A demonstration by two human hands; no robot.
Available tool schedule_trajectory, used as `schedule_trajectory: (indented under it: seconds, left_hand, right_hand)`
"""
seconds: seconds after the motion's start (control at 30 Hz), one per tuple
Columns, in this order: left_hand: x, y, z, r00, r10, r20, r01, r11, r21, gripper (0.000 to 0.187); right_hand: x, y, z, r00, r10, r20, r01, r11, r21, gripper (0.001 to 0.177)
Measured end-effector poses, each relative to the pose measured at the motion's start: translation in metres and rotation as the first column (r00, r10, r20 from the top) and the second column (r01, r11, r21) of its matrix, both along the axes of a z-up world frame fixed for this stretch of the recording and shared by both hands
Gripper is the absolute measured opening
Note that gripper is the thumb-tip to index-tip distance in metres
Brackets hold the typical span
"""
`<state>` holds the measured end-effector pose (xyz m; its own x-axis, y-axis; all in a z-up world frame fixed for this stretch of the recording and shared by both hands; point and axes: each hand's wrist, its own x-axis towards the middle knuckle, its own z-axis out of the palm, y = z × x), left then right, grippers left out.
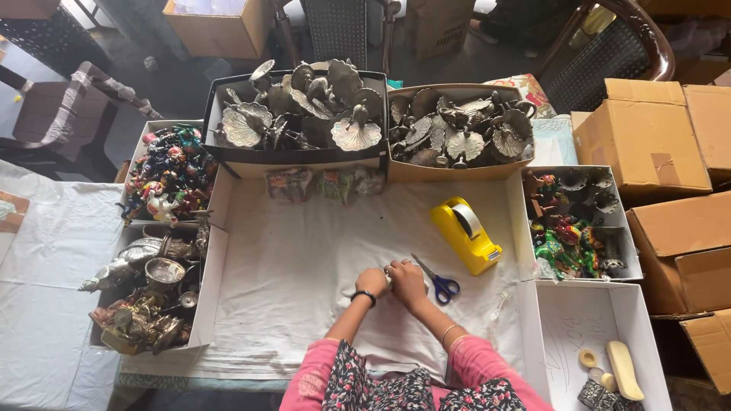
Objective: The person wraps a small, colorful figurine in a piece of white tissue paper. They fold the paper around the object and then use a roll of yellow tape to secure the wrapping. The wrapped item is then placed into a white box.
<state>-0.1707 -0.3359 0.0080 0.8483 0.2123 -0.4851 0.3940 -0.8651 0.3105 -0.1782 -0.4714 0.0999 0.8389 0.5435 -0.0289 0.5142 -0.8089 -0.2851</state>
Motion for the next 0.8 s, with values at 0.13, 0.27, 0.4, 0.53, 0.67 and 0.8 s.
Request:
schedule_trajectory:
  seconds: [0.13,0.27,0.4,0.53,0.67,0.8]
  left_hand:
    - [0.028,0.025,0.013,0.92,-0.306,-0.244,0.304,0.951,-0.047,0.021]
    - [0.028,0.032,0.026,0.891,-0.309,-0.334,0.267,0.949,-0.167,0.029]
    - [0.031,0.035,0.027,0.874,-0.304,-0.379,0.254,0.951,-0.177,0.035]
    - [0.013,0.027,0.022,0.921,-0.267,-0.283,0.22,0.957,-0.189,0.026]
    - [-0.024,0.0,0.02,0.983,-0.182,0.004,0.182,0.983,-0.015,0.016]
    - [-0.068,-0.035,0.055,0.973,-0.12,0.199,0.114,0.993,0.041,0.016]
  right_hand:
    - [-0.003,0.011,0.013,0.928,-0.118,0.353,-0.005,0.944,0.33,0.024]
    - [0.007,0.015,-0.001,0.965,-0.126,0.231,0.055,0.956,0.29,0.019]
    - [0.032,0.029,-0.041,0.99,-0.08,0.112,0.081,0.997,-0.006,0.013]
    - [0.046,0.032,-0.025,0.992,-0.111,-0.053,0.099,0.977,-0.19,0.011]
    - [0.071,0.015,-0.033,0.796,-0.069,-0.601,-0.12,0.956,-0.269,0.026]
    - [0.084,-0.016,-0.052,0.332,0.064,-0.941,-0.187,0.982,0.001,0.033]
